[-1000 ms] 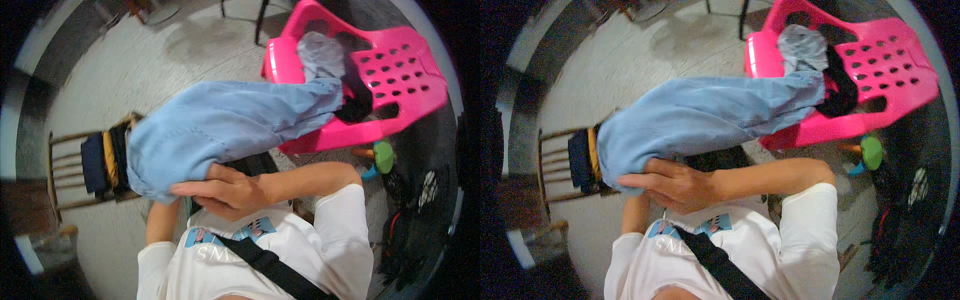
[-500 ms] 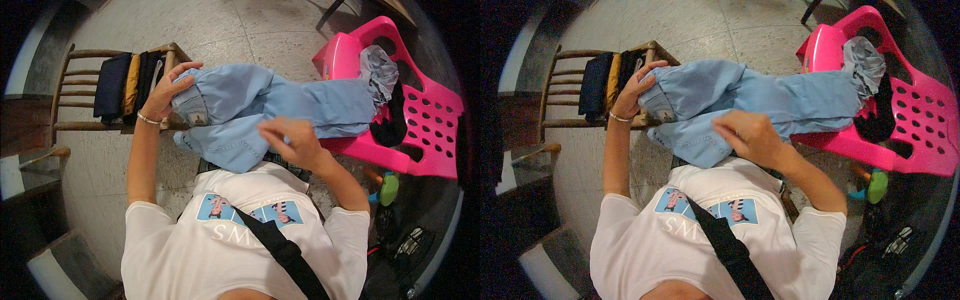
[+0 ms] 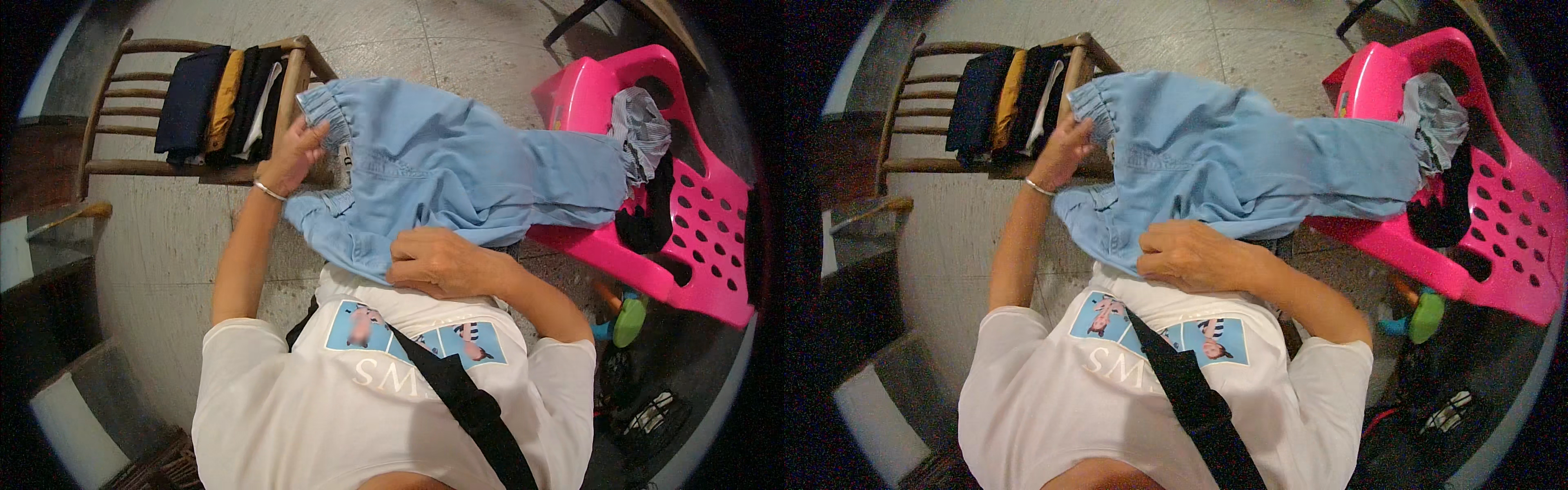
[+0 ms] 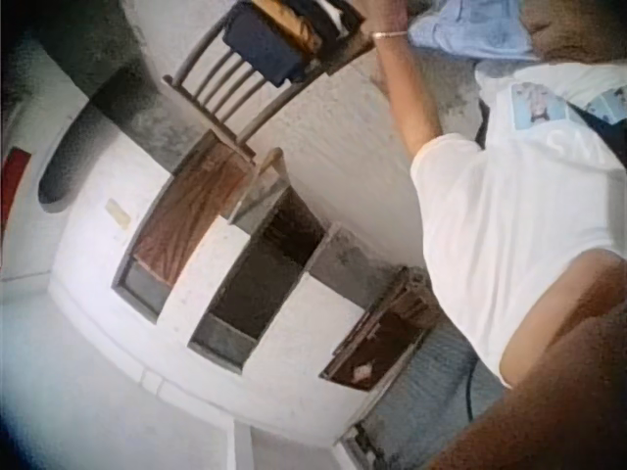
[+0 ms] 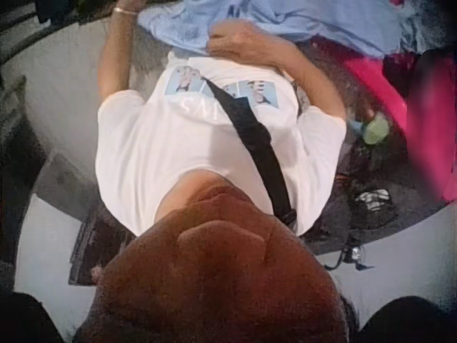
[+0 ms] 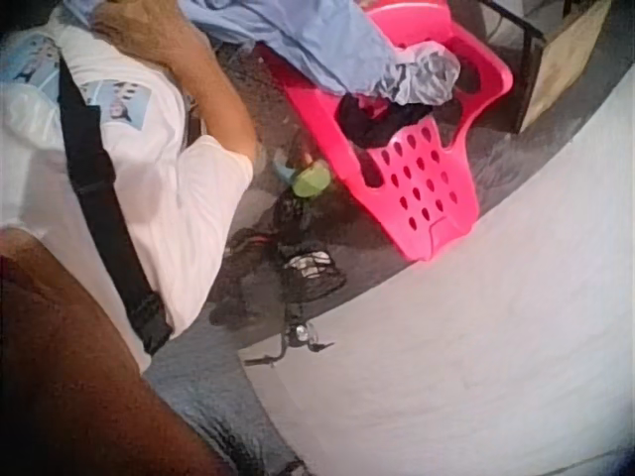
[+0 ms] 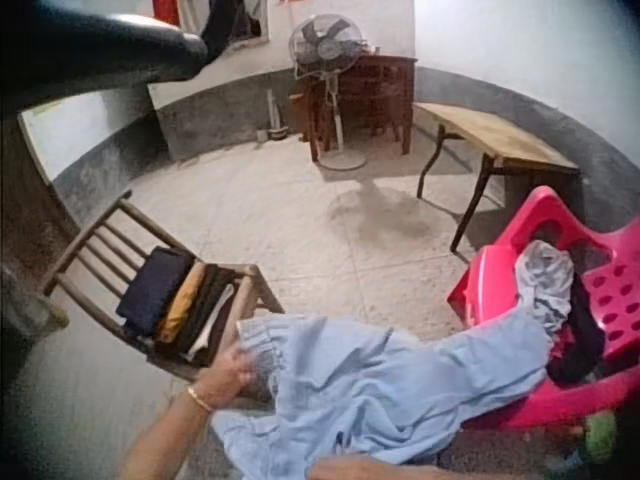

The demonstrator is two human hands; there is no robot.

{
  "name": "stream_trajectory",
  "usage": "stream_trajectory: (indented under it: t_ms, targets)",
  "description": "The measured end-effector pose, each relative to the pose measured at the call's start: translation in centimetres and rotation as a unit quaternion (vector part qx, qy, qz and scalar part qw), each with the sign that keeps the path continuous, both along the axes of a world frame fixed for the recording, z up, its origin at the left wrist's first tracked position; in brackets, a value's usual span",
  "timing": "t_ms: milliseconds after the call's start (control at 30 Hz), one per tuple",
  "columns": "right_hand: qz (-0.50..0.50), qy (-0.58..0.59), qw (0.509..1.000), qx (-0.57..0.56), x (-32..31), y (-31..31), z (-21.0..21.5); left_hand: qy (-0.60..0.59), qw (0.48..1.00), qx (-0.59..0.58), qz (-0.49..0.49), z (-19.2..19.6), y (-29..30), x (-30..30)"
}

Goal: The person folds a pair of dark blue jeans, a pair of light blue pants, and a black garment. They pick each item from a pink laundry basket, fold it neatly on their lap, and place it on a wooden chair to the left.

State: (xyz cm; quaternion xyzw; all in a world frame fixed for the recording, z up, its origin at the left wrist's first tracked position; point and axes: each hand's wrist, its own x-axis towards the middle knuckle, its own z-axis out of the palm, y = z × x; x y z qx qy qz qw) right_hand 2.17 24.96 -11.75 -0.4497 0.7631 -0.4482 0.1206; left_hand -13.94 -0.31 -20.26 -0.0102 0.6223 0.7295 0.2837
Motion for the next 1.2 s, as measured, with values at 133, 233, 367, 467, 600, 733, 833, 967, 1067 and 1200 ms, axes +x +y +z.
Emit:
stream_trajectory:
  t_ms: [133,233,367,467,600,733,833,967,1067,1200]
  targets:
    - [-0.018,-0.038,0.998,-0.051,-0.1,0.1,-0.2,-0.147,0.987,-0.039,-0.045,-2.8,-0.6,3.5]
    - [-0.039,-0.091,0.994,-0.042,0.1,-0.2,-0.2,-0.22,0.971,0.047,-0.079,-3.4,-1.0,4.9]
    - [-0.07,-0.124,0.99,0.02,0.0,-1.9,0.7,-0.207,0.975,0.076,-0.038,-6.5,-0.5,5.7]
    - [-0.023,-0.082,0.992,0.093,-0.5,-3.2,0.6,-0.196,0.978,0.071,-0.003,-6.9,0.0,5.3]
    - [0.031,-0.073,0.997,-0.006,-0.7,-3.0,1.3,-0.099,0.994,0.049,0.011,-0.4,1.0,3.8]
    - [-0.055,-0.122,0.991,-0.005,-0.1,-0.9,1.4,0.068,0.994,-0.07,0.054,1.4,-2.7,0.9]
    - [-0.277,-0.061,0.959,0.024,0.3,2.0,-1.2,0.139,0.983,-0.048,0.114,4.4,-2.8,0.4]
    - [-0.487,0.097,0.864,0.077,-0.2,3.5,-3.2,0.129,0.987,-0.041,0.084,5.4,-3.0,0.6]
    - [-0.433,0.092,0.886,0.138,0.2,4.1,-3.8,0.107,0.99,-0.015,0.085,4.1,-3.2,0.4]
    - [-0.293,0.054,0.945,0.132,1.7,4.5,-6.4,0.095,0.99,-0.038,0.092,3.1,-3.0,-0.2]
